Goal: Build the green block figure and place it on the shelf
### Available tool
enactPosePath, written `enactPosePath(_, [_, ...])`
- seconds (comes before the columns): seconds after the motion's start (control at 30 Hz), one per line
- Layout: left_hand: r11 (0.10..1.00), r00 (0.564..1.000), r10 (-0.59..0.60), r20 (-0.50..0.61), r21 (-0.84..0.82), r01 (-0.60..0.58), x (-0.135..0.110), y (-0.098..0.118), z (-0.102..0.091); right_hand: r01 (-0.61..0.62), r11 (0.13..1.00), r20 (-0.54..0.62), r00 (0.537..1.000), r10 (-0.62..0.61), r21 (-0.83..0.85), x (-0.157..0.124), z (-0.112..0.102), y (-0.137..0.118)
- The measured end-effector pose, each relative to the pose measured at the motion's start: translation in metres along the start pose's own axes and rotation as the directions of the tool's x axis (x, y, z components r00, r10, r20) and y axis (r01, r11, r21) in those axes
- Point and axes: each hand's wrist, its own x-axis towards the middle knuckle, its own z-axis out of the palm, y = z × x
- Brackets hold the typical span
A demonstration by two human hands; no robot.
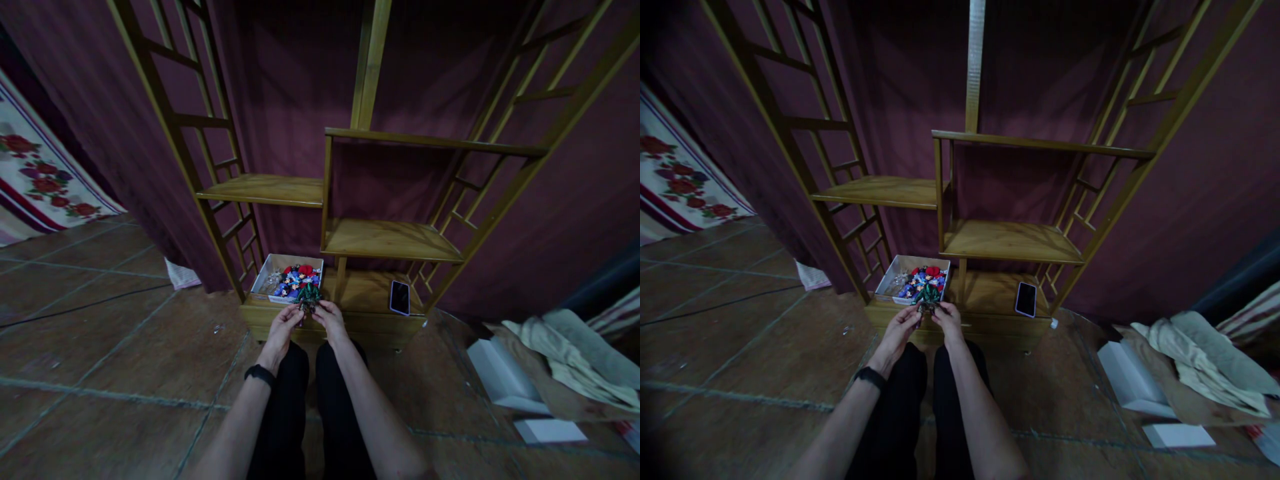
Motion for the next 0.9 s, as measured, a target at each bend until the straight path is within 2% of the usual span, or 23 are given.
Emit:
enactPosePath(0.53, [1.0,0.997,0.029,-0.075,0.012,-0.028,0.0056,-0.0061,-0.0022,0.03,0.998,0.019,0.999,-0.031,0.05,0.005,-0.0026,0.0072])
enactPosePath(0.9, [0.997,0.993,0.076,-0.088,0.038,-0.073,0.0066,-0.0083,-0.0039,0.005,1.0,0.035,0.999,-0.005,0.002,0.0054,-0.0047,0.0077])
